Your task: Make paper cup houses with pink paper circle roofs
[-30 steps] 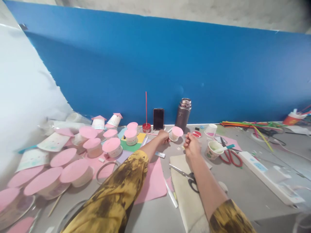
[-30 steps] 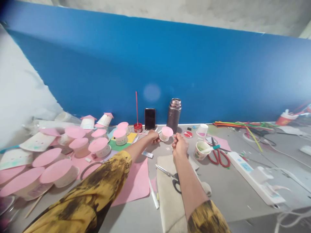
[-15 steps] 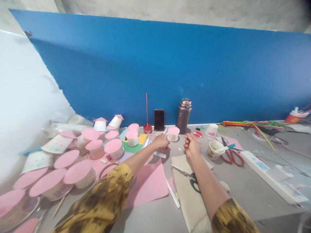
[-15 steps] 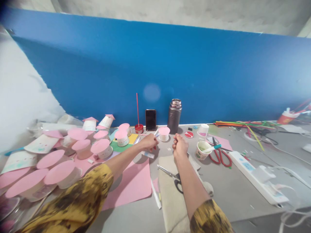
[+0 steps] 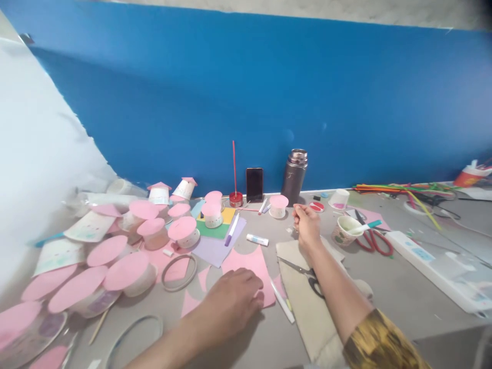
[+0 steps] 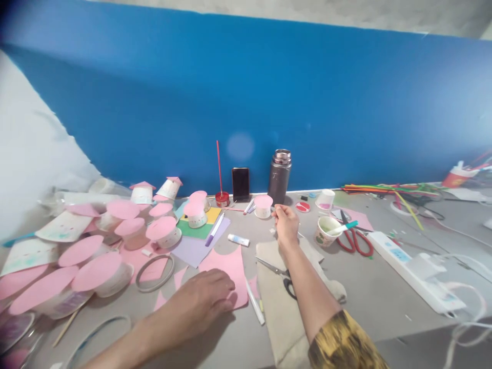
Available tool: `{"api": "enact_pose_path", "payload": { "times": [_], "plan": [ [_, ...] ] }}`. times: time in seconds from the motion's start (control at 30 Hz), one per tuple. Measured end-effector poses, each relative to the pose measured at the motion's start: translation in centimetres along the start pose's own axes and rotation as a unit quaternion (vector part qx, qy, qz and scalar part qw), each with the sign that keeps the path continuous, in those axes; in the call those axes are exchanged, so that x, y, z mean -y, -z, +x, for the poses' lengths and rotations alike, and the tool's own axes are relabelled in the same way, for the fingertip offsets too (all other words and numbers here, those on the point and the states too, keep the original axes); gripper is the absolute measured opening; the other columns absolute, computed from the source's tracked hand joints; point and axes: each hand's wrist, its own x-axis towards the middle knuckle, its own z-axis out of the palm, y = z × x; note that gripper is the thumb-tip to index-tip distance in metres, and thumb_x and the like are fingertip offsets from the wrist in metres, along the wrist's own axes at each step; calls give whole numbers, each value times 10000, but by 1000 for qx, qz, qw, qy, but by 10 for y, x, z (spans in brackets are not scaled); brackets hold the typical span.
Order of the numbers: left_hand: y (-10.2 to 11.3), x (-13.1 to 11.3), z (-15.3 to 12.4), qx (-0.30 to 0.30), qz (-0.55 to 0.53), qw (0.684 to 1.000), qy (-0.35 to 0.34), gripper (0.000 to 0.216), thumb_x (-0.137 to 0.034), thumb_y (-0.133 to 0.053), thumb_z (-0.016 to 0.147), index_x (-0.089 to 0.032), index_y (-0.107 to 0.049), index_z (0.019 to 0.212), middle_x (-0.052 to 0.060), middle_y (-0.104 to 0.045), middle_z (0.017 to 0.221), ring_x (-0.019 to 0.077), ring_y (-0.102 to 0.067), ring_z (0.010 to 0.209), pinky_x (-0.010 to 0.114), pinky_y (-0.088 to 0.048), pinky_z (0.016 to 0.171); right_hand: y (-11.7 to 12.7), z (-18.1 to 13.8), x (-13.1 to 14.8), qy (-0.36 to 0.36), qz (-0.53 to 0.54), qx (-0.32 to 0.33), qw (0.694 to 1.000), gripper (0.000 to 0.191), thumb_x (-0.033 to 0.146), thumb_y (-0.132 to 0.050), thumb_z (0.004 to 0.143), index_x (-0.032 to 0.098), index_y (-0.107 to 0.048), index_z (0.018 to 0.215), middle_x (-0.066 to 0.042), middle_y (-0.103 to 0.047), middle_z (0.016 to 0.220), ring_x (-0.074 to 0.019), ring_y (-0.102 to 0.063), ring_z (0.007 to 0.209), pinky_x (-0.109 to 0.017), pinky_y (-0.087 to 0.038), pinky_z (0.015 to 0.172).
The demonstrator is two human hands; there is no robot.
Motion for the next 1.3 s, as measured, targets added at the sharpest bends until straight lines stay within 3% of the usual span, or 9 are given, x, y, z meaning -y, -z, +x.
{"api": "enact_pose_path", "payload": {
  "times": [0.17,0.37,0.5,0.67,0.97,1.13,1.3],
  "plan": [
    [-24,8,5,28,10,1000,3,115,-142,-535,926,-184,-629,875,73,-663,902,214,-616,841,341,-470,796,1,-11,8,97,-150,34,983,363,556,-634,824,202,-686,888,-16,-685,660,-164,-548,556,-279,-418,542],
    [-16,6,-2,30,15,999,-3,151,-163,-500,949,-177,-642,897,96,-672,950,229,-613,811,377,-490,778,3,-23,15,173,-325,106,924,213,400,-584,855,240,-718,899,-35,-731,716,-235,-652,715,-344,-473,749],
    [-17,15,-7,39,3,999,-35,104,-191,-553,932,-180,-651,900,92,-681,941,246,-629,870,382,-490,811,6,-21,15,193,-399,119,888,243,375,-545,882,241,-738,944,-53,-749,761,-252,-664,753,-349,-469,760],
    [-27,24,-11,40,-33,998,-31,171,-189,-535,938,-192,-666,829,69,-663,833,212,-614,793,343,-473,781,9,-17,15,210,-443,120,863,260,358,-527,902,241,-749,969,-58,-758,787,-249,-664,758,-333,-456,736],
    [-24,12,-20,9,-41,991,-126,201,-128,-510,948,-208,-680,878,85,-646,886,230,-590,941,323,-485,842,9,-18,11,212,-447,113,862,261,348,-529,909,239,-749,998,-45,-760,773,-231,-667,732,-316,-462,708],
    [-15,12,-30,7,-67,997,-47,115,-224,-563,962,-202,-655,895,88,-664,1007,242,-622,1034,341,-514,888,7,-20,12,208,-436,129,866,243,338,-540,895,232,-753,950,-46,-759,758,-228,-661,706,-323,-469,713],
    [-21,17,-48,12,-76,997,5,87,-208,-611,914,-199,-658,987,122,-655,1303,293,-592,1261,433,-501,1040,5,-26,19,200,-413,142,877,230,316,-549,879,223,-752,930,-49,-751,733,-235,-665,716,-332,-469,732]
  ]
}}
